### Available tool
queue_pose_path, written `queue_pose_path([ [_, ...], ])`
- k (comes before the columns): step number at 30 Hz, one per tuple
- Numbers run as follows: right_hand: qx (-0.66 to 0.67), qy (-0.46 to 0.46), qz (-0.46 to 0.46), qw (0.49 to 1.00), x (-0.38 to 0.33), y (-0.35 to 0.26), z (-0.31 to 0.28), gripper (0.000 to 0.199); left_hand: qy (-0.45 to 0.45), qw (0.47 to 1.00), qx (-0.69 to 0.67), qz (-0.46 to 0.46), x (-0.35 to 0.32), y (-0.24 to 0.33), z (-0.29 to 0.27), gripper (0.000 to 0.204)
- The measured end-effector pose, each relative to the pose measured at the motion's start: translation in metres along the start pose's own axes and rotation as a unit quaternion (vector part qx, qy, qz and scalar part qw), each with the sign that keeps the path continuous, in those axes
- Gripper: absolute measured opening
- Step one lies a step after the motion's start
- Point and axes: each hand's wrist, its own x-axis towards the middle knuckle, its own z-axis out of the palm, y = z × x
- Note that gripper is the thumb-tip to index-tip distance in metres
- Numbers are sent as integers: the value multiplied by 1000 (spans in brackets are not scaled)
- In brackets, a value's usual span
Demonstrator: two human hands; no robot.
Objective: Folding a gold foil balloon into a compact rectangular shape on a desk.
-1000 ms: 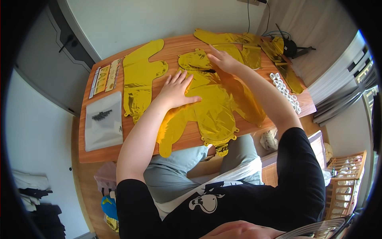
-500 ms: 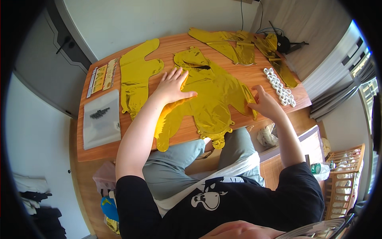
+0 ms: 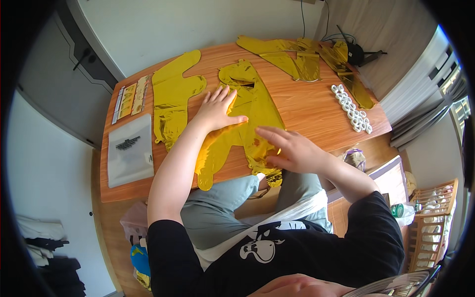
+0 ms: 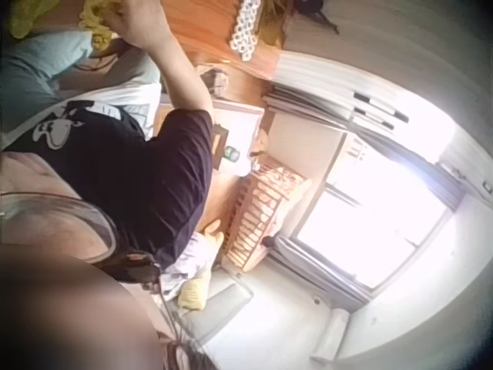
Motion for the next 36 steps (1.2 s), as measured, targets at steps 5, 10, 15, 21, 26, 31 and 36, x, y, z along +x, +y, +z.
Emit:
queue_pose_path([
  [5,14,-52,-44,998,5,11,-2,55,-1,1000,-10,0,0,-1,1,122],
  [10,3,43,127,991,36,58,-17,34,-7,1000,13,-5,-1,4,-3,118],
  [15,-136,123,33,982,75,123,-7,37,-4,1000,7,-3,-1,1,-1,119],
  [21,-224,28,6,974,88,123,-6,38,-13,1000,11,-8,0,3,-2,118],
  [26,-220,36,17,975,92,121,-4,32,-10,1000,22,-8,-1,2,-2,118],
  [31,-202,20,27,979,97,121,-4,29,-9,1000,23,-7,-2,1,1,117],
  [36,-186,52,36,980,100,125,-1,28,-6,999,31,-4,0,3,1,117],
])
